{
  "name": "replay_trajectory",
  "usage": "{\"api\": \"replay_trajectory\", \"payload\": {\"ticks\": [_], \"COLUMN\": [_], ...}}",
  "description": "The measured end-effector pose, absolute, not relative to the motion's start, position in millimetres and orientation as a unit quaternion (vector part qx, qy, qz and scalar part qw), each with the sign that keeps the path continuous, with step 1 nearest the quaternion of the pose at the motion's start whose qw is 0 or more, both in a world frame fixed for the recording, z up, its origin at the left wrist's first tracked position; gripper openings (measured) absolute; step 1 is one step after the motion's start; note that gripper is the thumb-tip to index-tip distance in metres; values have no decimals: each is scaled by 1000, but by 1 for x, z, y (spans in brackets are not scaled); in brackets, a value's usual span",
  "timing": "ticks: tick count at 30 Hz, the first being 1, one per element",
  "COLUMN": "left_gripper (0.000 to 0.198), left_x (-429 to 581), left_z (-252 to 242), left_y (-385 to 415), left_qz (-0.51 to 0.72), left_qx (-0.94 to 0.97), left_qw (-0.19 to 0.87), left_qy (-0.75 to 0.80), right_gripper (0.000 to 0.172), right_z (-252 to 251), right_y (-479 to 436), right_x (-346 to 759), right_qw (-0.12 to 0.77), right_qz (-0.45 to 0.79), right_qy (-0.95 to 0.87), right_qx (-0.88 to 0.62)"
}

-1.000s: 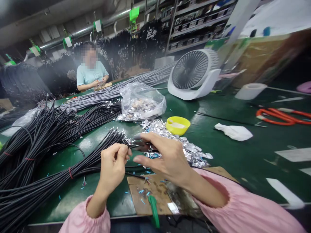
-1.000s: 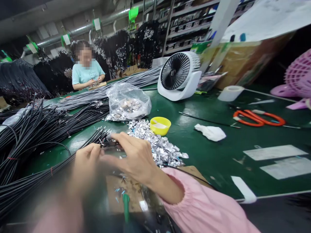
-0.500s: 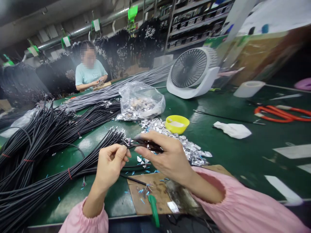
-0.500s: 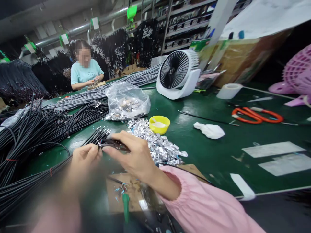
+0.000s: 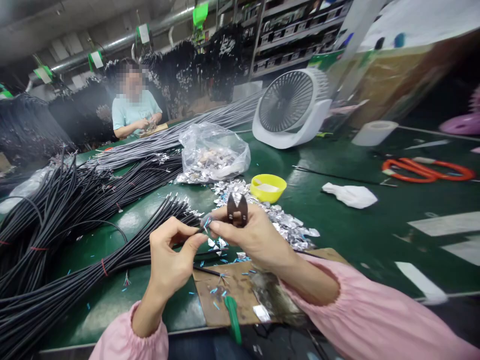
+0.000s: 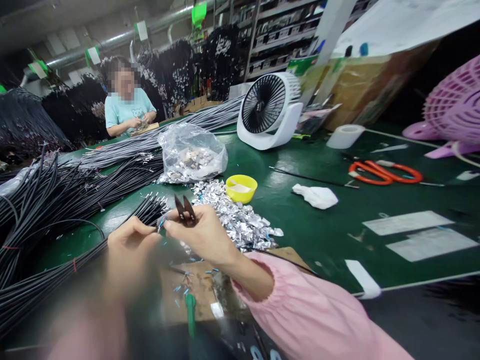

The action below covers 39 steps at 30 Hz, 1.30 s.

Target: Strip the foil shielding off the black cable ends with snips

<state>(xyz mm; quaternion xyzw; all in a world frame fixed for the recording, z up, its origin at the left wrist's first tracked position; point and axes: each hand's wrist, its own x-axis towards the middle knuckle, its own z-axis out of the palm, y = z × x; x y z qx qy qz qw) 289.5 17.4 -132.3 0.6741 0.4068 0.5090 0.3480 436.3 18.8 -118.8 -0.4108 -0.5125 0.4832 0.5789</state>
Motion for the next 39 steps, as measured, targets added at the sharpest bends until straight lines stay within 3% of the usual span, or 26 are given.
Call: {"api": "replay_trajectory", "payload": {"ticks": [3,8,12,17,20,24,27,31,39], "left_gripper": [9,10,13,12,8,12,12,13,15], "left_x": [288,287,287,290,291,290,288,287,285], "left_z": [-132,-129,-133,-135,-132,-125,-121,-119,-121], "left_y": [18,18,18,16,15,13,12,11,12], "left_qz": [523,552,555,549,541,548,559,574,569], "left_qx": [695,755,768,759,758,755,750,743,752], "left_qw": [317,110,8,-82,-80,-39,-34,-45,-41], "left_qy": [377,337,319,341,355,359,352,343,330], "right_gripper": [23,37,44,30,29,22,29,21,23], "right_z": [-117,-117,-120,-125,-126,-126,-126,-124,-120], "right_y": [21,20,17,12,11,13,15,13,11], "right_x": [437,437,438,436,435,436,438,438,438], "right_qw": [530,524,551,573,562,583,599,572,566], "right_qz": [603,586,416,135,107,171,188,201,236], "right_qy": [-456,-490,-608,-730,-756,-707,-676,-702,-700], "right_qx": [-383,-377,-391,-348,-318,-362,-385,-374,-365]}}
